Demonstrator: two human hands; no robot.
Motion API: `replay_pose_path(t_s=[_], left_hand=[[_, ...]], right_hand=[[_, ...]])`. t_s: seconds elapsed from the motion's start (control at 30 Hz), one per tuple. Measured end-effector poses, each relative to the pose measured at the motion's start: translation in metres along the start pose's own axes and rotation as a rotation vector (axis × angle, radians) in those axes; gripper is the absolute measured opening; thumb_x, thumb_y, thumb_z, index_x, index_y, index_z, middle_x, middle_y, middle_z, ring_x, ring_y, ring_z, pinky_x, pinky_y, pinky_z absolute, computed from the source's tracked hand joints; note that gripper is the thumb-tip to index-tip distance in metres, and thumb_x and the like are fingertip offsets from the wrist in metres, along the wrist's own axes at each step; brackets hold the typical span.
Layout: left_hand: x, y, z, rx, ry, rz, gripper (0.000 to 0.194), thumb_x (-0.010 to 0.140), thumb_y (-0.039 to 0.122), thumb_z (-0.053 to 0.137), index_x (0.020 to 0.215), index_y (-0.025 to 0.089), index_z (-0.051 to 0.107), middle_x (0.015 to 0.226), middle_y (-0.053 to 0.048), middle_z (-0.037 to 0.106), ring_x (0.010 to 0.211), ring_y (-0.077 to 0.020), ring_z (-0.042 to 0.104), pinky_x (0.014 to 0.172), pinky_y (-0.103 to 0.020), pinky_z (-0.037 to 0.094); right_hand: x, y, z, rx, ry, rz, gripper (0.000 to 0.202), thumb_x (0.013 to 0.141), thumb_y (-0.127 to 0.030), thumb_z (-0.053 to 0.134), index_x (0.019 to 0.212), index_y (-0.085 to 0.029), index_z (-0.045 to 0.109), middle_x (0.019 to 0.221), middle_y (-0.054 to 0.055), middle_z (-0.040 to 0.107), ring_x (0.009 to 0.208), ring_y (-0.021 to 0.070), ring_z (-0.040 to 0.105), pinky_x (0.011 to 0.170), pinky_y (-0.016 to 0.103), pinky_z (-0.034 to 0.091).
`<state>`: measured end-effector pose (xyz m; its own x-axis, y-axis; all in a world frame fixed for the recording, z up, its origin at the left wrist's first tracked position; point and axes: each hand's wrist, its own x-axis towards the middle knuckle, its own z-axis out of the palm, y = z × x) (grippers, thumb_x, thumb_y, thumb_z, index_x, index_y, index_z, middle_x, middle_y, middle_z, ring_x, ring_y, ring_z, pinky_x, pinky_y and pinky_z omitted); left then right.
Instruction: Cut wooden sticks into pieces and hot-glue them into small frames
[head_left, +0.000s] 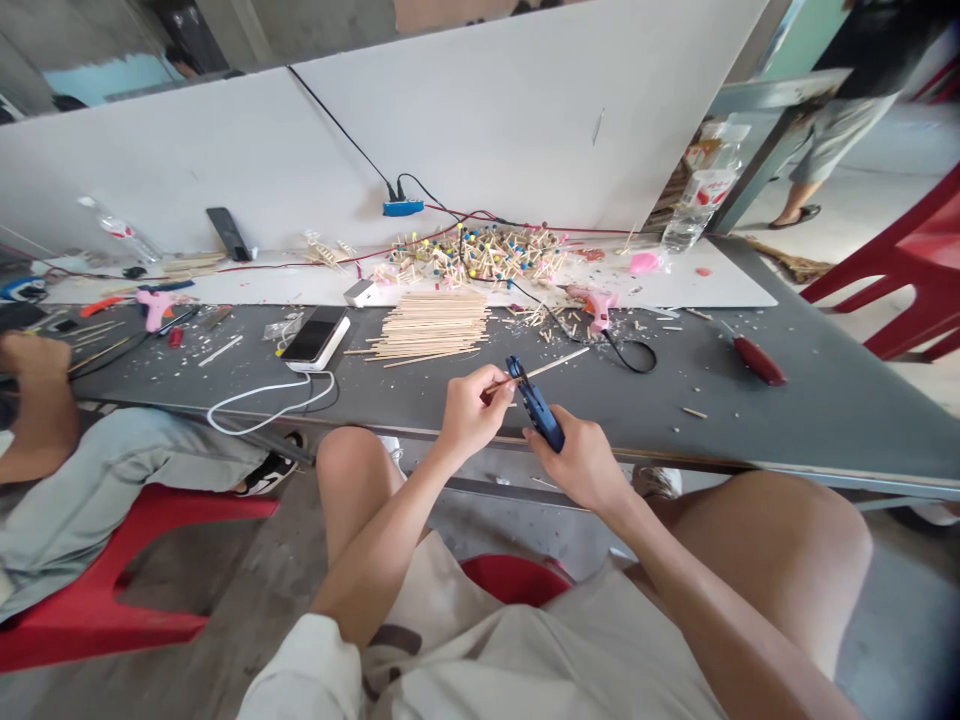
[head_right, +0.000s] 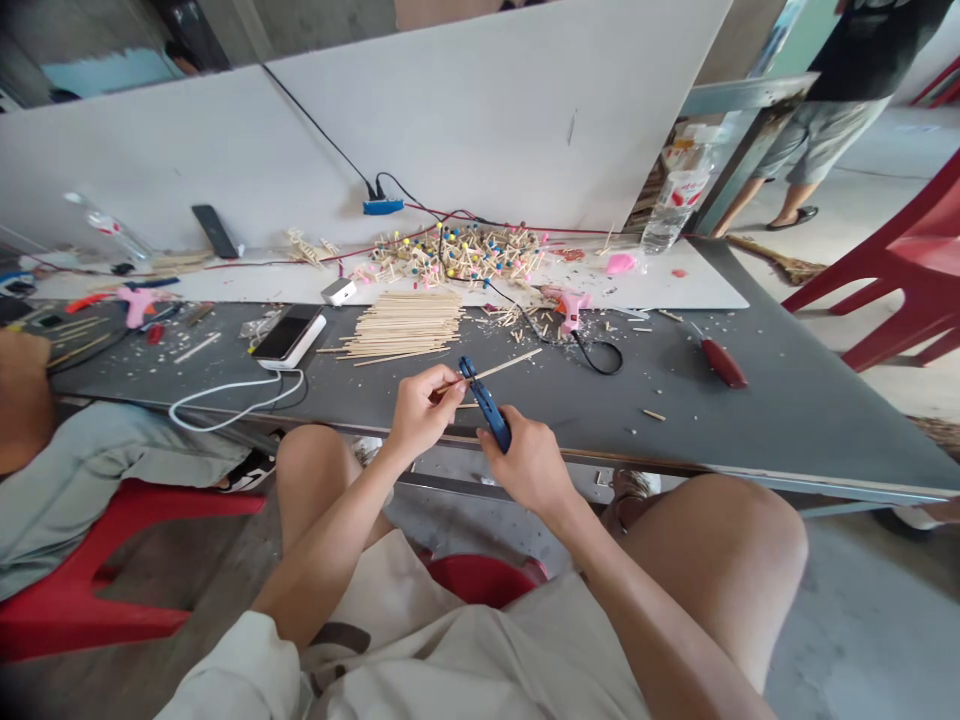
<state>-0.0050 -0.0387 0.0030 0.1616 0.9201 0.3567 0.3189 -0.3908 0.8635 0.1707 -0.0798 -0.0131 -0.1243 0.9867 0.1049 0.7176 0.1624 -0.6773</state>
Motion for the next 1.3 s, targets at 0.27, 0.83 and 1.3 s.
replay_pose_path(t_s=[0.27, 0.83, 1.3], left_hand=[[0.003, -0.005, 0.003, -0.024, -0.008, -0.06, 0.031, 0.093, 0.043, 0.054, 0.075, 0.017, 0.056, 0.055, 0.003, 0.048, 0.048, -0.0096, 0.045, 0.05, -0.022, 0.031], [0.013, -0.021, 0.005, 0.041, -0.018, -0.1, 0.031, 0.092, 0.039, 0.054, 0.072, 0.016, 0.059, 0.048, 0.005, 0.046, 0.044, -0.0096, 0.049, 0.051, -0.021, 0.035], [0.014, -0.019, 0.005, -0.461, -0.168, -0.238, 0.03, 0.091, 0.041, 0.058, 0.09, 0.012, 0.065, 0.065, -0.002, 0.061, 0.047, -0.0093, 0.057, 0.04, -0.018, 0.039]], right_hand=[[0.003, -0.002, 0.002, -0.048, -0.036, 0.057, 0.017, 0.089, -0.039, 0.051, 0.086, -0.023, 0.056, 0.063, 0.001, 0.059, 0.06, 0.0196, 0.055, 0.059, 0.027, 0.033], [0.015, 0.0, -0.003, 0.0, -0.123, 0.173, 0.02, 0.085, -0.038, 0.057, 0.074, -0.022, 0.053, 0.06, 0.003, 0.061, 0.054, 0.0182, 0.058, 0.054, 0.026, 0.038], [0.02, 0.014, -0.03, 0.338, -0.113, 0.364, 0.026, 0.085, -0.044, 0.059, 0.075, -0.021, 0.052, 0.06, 0.0, 0.062, 0.045, 0.0159, 0.06, 0.043, 0.026, 0.05]])
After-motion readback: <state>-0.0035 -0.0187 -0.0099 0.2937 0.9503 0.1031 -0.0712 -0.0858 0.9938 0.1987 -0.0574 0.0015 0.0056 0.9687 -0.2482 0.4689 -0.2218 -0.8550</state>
